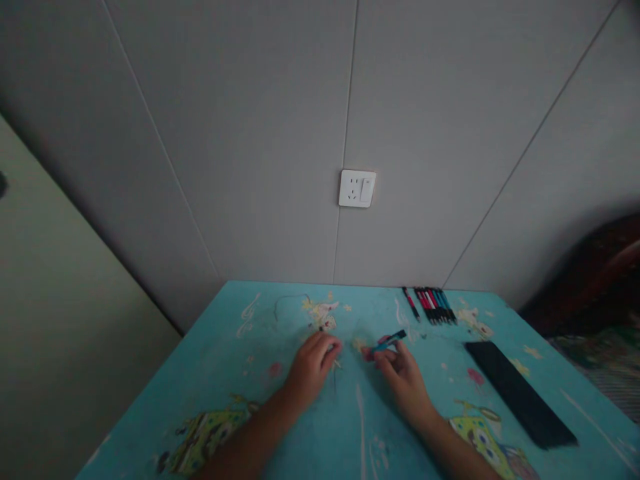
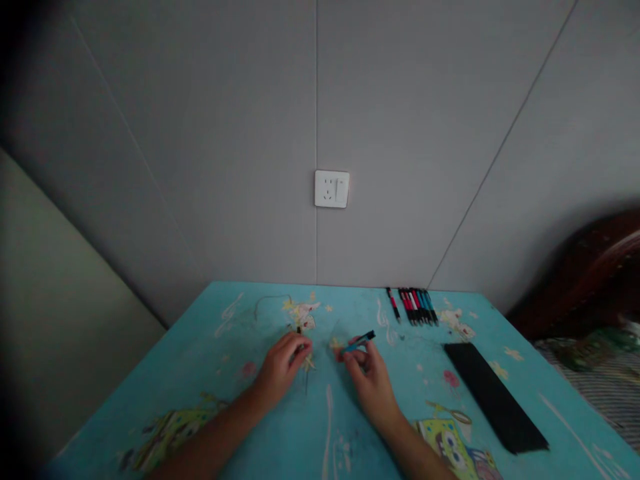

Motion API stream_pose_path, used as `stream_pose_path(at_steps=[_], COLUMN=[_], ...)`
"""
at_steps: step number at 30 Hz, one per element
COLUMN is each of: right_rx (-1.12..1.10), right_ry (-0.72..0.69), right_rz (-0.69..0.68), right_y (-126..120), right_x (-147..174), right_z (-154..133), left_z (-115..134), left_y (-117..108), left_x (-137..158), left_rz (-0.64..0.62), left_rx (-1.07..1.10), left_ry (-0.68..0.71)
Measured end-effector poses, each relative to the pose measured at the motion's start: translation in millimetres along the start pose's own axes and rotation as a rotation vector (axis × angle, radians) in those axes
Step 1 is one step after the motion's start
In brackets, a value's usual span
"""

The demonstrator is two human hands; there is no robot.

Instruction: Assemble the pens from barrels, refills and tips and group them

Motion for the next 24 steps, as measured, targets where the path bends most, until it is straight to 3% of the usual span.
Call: stream_pose_path(at_steps=[5, 11, 14, 20, 24], right_rx=[-0.006, -0.061, -0.073, -0.119, -0.117], right_ry=[0.030, 0.114, 0.107, 0.081, 0.103], right_rz=[-0.014, -0.128, -0.169, -0.122, -0.190], right_y=[8.1, 14.0, 16.9, 14.7, 18.3], right_x=[-1.0, -2.2, 0.8, 2.4, 1.9], right_z=[8.1, 15.2, 12.4, 8.8, 7.6], left_z=[24.2, 17.2, 17.2, 20.2, 18.4], left_y=[13.6, 13.7, 15.0, 14.1, 12.9], left_x=[2.4, 3.0, 5.2, 8.3, 9.7], left_rz=[-0.048, -0.028, -0.042, -0.038, -0.031], left_rx=[0.180, 0.207, 0.222, 0.249, 0.218], left_ry=[0.015, -0.057, -0.039, -0.006, 0.031])
Point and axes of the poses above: each hand's wrist, its own x-axis away from the middle knuckle, its own y-axis out of the palm, z = x × y, the point moved 3 cm from there along -x, towards the middle knuckle, and after that the axes turned 12 degrees about y, right-handed, at the moved point
